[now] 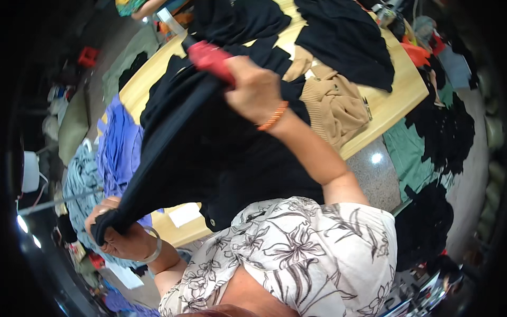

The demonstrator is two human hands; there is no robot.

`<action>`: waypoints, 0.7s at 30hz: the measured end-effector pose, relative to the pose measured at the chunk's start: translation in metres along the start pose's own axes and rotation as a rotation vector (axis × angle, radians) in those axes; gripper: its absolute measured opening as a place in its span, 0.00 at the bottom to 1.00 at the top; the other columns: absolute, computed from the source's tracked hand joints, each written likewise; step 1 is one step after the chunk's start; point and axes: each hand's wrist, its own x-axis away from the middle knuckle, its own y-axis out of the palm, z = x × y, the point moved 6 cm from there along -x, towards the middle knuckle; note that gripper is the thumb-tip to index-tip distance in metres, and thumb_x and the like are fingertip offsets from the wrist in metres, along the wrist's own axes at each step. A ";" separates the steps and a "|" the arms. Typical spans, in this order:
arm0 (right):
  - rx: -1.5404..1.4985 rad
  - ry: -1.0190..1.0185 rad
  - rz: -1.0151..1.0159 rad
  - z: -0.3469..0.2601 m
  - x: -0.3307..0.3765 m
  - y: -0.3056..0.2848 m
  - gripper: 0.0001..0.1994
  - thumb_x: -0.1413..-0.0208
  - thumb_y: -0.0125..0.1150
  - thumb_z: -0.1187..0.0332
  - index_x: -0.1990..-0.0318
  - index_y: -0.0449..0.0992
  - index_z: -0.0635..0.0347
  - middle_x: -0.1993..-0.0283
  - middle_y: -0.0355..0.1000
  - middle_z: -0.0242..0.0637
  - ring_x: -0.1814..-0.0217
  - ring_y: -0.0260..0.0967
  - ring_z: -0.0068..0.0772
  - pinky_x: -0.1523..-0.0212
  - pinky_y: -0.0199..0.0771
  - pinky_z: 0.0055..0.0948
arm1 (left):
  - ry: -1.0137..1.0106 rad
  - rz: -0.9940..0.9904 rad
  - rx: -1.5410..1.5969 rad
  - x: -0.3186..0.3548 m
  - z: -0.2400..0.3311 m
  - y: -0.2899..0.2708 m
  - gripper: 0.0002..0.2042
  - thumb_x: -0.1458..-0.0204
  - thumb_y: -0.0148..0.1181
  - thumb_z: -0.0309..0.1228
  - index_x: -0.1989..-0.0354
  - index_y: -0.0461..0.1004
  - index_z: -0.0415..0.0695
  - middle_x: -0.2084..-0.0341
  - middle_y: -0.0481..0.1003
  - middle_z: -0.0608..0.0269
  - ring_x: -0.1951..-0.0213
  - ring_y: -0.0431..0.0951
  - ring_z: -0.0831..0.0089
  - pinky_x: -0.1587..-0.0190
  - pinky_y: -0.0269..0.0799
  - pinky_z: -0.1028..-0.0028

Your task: Trimming loose threads from garments using scissors.

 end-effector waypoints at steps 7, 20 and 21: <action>0.144 -0.046 0.160 0.001 0.018 -0.128 0.19 0.58 0.63 0.83 0.54 0.75 0.62 0.64 0.77 0.34 0.68 0.73 0.25 0.63 0.74 0.22 | -0.506 0.056 0.256 0.077 -0.040 -0.051 0.23 0.41 0.51 0.52 0.65 0.64 0.39 0.84 0.63 0.60 0.82 0.63 0.70 0.75 0.61 0.69; 0.422 -0.083 -0.210 0.074 -0.050 0.055 0.14 0.49 0.66 0.58 0.59 0.73 0.53 0.70 0.77 0.39 0.67 0.76 0.50 0.67 0.74 0.41 | -1.263 0.306 0.596 0.189 -0.208 -0.088 0.17 0.36 0.50 0.35 0.47 0.69 0.31 0.49 0.75 0.50 0.50 0.77 0.63 0.42 0.71 0.67; 0.383 -0.060 -0.269 0.097 -0.054 0.072 0.16 0.50 0.67 0.58 0.60 0.72 0.54 0.71 0.76 0.44 0.66 0.75 0.53 0.66 0.74 0.45 | -1.291 0.291 0.588 0.195 -0.216 -0.087 0.18 0.36 0.50 0.35 0.47 0.69 0.31 0.49 0.74 0.50 0.49 0.76 0.63 0.42 0.71 0.67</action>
